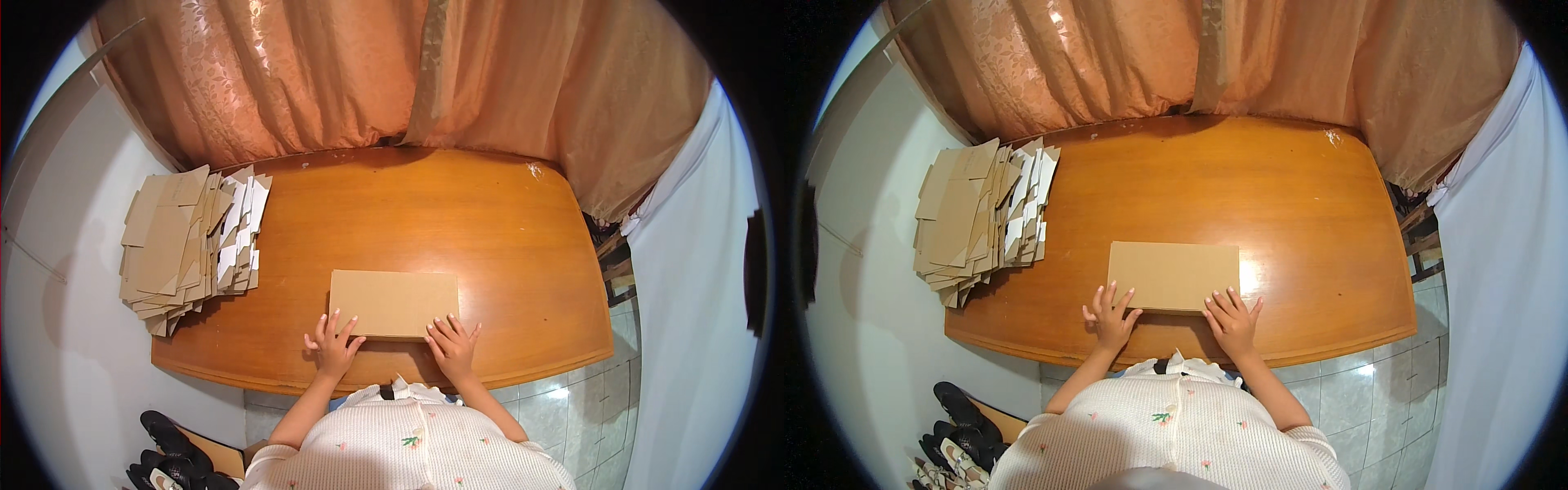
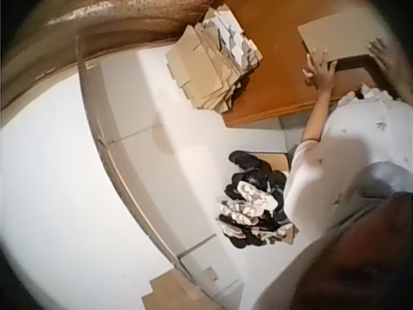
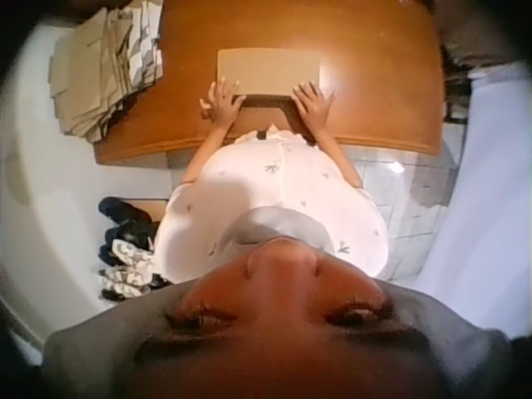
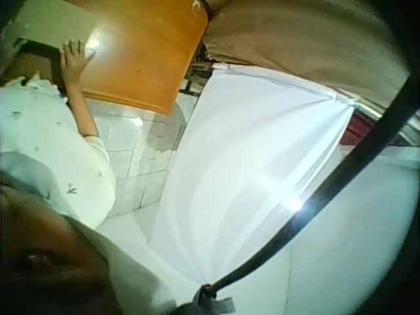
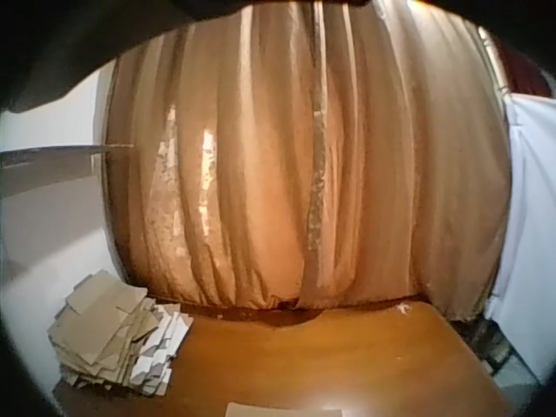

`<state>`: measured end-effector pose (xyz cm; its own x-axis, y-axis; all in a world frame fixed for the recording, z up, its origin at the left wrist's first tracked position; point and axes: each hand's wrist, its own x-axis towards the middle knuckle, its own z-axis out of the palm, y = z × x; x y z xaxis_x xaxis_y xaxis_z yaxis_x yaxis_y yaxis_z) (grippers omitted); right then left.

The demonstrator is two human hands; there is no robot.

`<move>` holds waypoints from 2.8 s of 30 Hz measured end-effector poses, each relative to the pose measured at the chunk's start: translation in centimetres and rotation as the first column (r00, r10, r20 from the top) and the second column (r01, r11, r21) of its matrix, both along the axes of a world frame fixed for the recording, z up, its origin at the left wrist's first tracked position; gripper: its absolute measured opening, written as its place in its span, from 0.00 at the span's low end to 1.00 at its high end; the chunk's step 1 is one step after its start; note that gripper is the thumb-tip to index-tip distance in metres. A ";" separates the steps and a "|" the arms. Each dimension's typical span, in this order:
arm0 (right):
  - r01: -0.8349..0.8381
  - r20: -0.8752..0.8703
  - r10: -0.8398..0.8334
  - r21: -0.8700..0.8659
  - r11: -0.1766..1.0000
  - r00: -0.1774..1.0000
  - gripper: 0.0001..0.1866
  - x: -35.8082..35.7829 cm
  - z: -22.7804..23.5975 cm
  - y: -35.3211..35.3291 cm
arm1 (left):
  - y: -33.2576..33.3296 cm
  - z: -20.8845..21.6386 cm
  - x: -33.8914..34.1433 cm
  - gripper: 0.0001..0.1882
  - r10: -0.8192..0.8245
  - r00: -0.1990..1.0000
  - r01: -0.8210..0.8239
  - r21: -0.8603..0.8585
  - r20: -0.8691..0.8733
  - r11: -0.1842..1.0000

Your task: The person assembles flat cardboard pieces into small rectangular boxes on a wooden table. They fold the sides, tuck the flaps, and close the lids of the boxes. After assembling a few, they place them on a nearby shelf and continue with the remaining flat pieces.

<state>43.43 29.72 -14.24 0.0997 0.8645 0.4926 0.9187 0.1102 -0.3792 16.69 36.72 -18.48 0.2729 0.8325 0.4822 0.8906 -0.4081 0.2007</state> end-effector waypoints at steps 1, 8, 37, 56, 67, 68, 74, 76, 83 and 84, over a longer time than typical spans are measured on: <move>-0.002 0.005 0.002 -0.004 1.000 1.000 0.12 -0.2 0.2 0.1 | 0.1 0.3 0.2 0.23 -0.025 0.999 0.026 0.030 -0.019 0.999; -0.098 -0.006 0.098 -0.011 0.995 0.995 0.11 -1.8 1.9 2.0 | -0.3 1.5 3.7 0.25 -0.281 0.957 0.289 -0.113 0.077 0.951; 0.043 0.084 -0.003 -0.478 0.877 0.996 0.35 2.0 7.1 8.3 | 1.2 1.8 3.2 0.19 -0.343 0.904 0.389 -0.154 0.256 0.908; -0.301 -0.629 0.010 -0.357 0.884 0.777 0.36 -2.5 2.7 -0.5 | -1.6 0.6 3.3 0.55 -0.068 0.734 0.503 -0.473 0.676 0.724; -0.379 -0.940 -0.041 -0.176 0.909 0.338 0.33 -1.7 -2.7 -0.7 | -5.5 1.5 4.1 0.45 0.167 0.521 0.645 -0.514 0.837 0.566; -0.368 -0.947 -0.030 -0.154 0.917 0.321 0.33 -1.6 -3.1 -0.7 | -5.5 1.5 4.2 0.45 0.176 0.512 0.656 -0.515 0.841 0.552; -0.395 -0.956 0.012 -0.110 0.912 0.294 0.31 -2.9 -2.9 -0.7 | -6.0 -0.7 3.5 0.44 0.224 0.414 0.689 -0.465 0.882 0.556; -0.425 -0.950 0.015 -0.125 0.897 0.311 0.31 -3.2 -2.1 -1.0 | -6.6 -0.5 3.2 0.44 0.247 0.365 0.721 -0.440 0.898 0.535; -0.621 -0.965 0.080 -0.096 0.778 0.249 0.32 -7.7 1.7 -3.4 | -14.0 1.8 -1.1 0.44 0.227 0.247 0.662 -0.336 0.942 0.670; -0.637 -0.961 0.124 -0.066 0.768 0.248 0.33 -8.8 2.5 -3.7 | -15.5 3.3 -2.0 0.44 0.215 0.207 0.652 -0.298 0.954 0.697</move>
<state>34.65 26.03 -11.79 -0.1663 0.9859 -0.0198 -0.1190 -0.0400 -0.9921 14.69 21.25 -15.18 0.2474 0.9688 0.0140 -0.2280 0.0441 0.9727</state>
